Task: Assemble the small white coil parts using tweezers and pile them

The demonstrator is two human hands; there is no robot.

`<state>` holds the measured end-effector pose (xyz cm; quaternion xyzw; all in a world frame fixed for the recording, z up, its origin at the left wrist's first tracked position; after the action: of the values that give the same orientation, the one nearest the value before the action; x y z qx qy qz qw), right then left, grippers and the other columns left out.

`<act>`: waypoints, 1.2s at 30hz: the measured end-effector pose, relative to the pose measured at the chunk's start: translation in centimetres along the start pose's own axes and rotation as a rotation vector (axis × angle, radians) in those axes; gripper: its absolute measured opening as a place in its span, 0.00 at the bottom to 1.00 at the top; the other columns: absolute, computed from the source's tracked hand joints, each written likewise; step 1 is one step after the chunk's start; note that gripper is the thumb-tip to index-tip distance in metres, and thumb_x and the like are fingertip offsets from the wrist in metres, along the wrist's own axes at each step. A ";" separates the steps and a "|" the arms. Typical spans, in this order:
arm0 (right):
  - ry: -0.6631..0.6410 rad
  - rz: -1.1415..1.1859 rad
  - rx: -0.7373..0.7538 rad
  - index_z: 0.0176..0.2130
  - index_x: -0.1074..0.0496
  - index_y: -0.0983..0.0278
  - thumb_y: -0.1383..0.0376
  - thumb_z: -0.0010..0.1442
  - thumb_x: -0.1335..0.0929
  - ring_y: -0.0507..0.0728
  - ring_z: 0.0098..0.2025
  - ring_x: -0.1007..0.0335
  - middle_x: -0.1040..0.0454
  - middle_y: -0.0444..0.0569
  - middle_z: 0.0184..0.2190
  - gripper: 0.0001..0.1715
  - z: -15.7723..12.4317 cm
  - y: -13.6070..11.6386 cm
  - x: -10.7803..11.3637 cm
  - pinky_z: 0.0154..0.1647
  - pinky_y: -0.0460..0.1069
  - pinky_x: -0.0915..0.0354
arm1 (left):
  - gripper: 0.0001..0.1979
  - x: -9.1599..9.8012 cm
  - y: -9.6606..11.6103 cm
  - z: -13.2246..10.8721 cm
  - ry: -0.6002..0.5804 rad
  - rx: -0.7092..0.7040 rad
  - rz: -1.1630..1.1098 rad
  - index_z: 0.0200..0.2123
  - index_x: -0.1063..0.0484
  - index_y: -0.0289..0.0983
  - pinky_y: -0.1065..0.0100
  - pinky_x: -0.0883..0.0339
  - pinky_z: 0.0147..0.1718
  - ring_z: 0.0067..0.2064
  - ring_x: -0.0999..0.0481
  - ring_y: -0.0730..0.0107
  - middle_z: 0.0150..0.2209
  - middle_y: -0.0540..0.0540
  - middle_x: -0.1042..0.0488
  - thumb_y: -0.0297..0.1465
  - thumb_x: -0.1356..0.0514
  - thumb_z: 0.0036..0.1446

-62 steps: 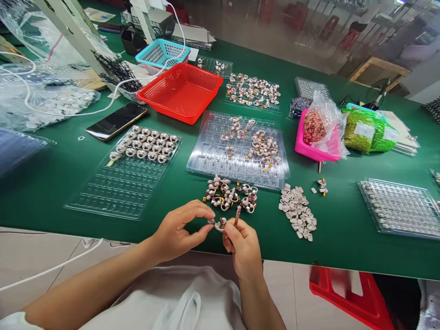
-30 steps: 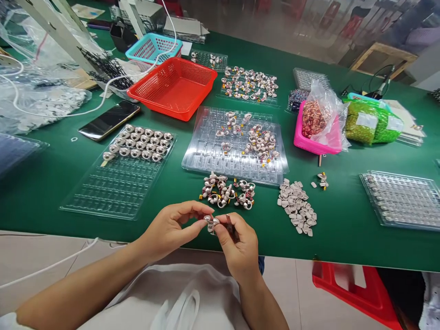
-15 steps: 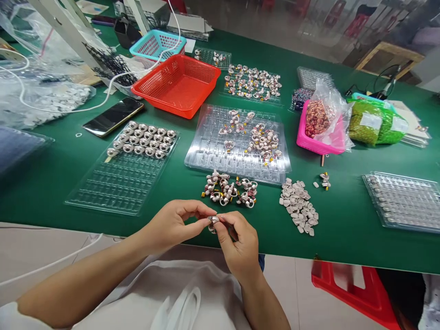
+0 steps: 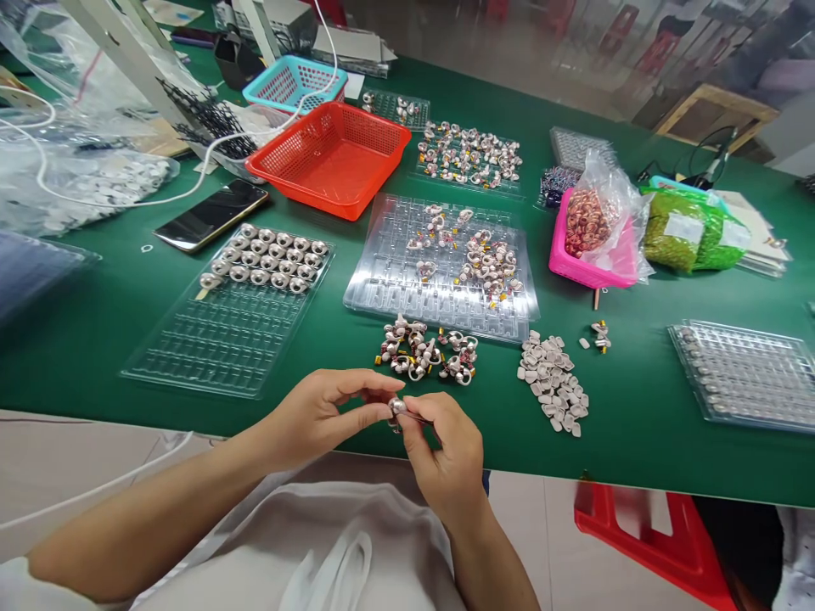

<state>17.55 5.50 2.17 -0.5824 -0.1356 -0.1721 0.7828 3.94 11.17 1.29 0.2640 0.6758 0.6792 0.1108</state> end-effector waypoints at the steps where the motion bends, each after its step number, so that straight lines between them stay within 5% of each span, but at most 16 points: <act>1: 0.007 0.017 -0.029 0.46 0.26 0.58 0.72 0.66 0.32 0.52 0.34 0.25 0.22 0.44 0.36 0.11 0.0 0.2 0.0 0.33 0.46 0.31 | 0.10 0.0 -0.3 -0.1 0.013 0.028 -0.017 0.43 0.18 0.34 0.68 0.26 0.38 0.37 0.18 0.65 0.37 0.44 0.15 0.29 0.36 0.59; 15: 0.002 0.136 -0.213 0.41 0.24 0.56 0.65 0.67 0.31 0.52 0.32 0.28 0.23 0.43 0.33 0.05 -0.4 2.1 -0.9 0.31 0.45 0.34 | 0.08 -0.2 -1.5 -0.5 0.084 0.120 -0.125 0.37 0.19 0.34 0.68 0.27 0.36 0.34 0.21 0.66 0.33 0.44 0.18 0.31 0.36 0.56; 25: 0.008 0.171 -0.275 0.40 0.22 0.59 0.63 0.66 0.31 0.52 0.32 0.27 0.23 0.44 0.32 0.05 -0.7 2.7 -0.6 0.31 0.45 0.32 | 0.08 -0.8 -1.5 -0.2 0.028 0.157 -0.124 0.36 0.21 0.34 0.70 0.28 0.34 0.32 0.23 0.68 0.30 0.46 0.20 0.32 0.37 0.56; 36: -0.030 0.345 -0.414 0.38 0.22 0.62 0.59 0.64 0.29 0.51 0.27 0.29 0.23 0.45 0.28 0.09 -1.0 3.7 -0.8 0.27 0.44 0.31 | 0.08 -0.4 3.0 -0.7 0.161 -0.399 0.309 0.37 0.25 0.37 0.66 0.29 0.36 0.34 0.25 0.67 0.32 0.46 0.21 0.21 0.41 0.56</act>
<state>18.44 5.63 -1.65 -0.7471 -0.0079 -0.0514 0.6627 4.53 10.16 4.20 0.2820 0.4870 0.8266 0.0014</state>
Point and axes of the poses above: each hand's wrist, its own z-axis towards the middle knuckle, its own x-axis out of the back of the hand, y = z × x, the point moved 10 cm from there along z, towards the middle knuckle
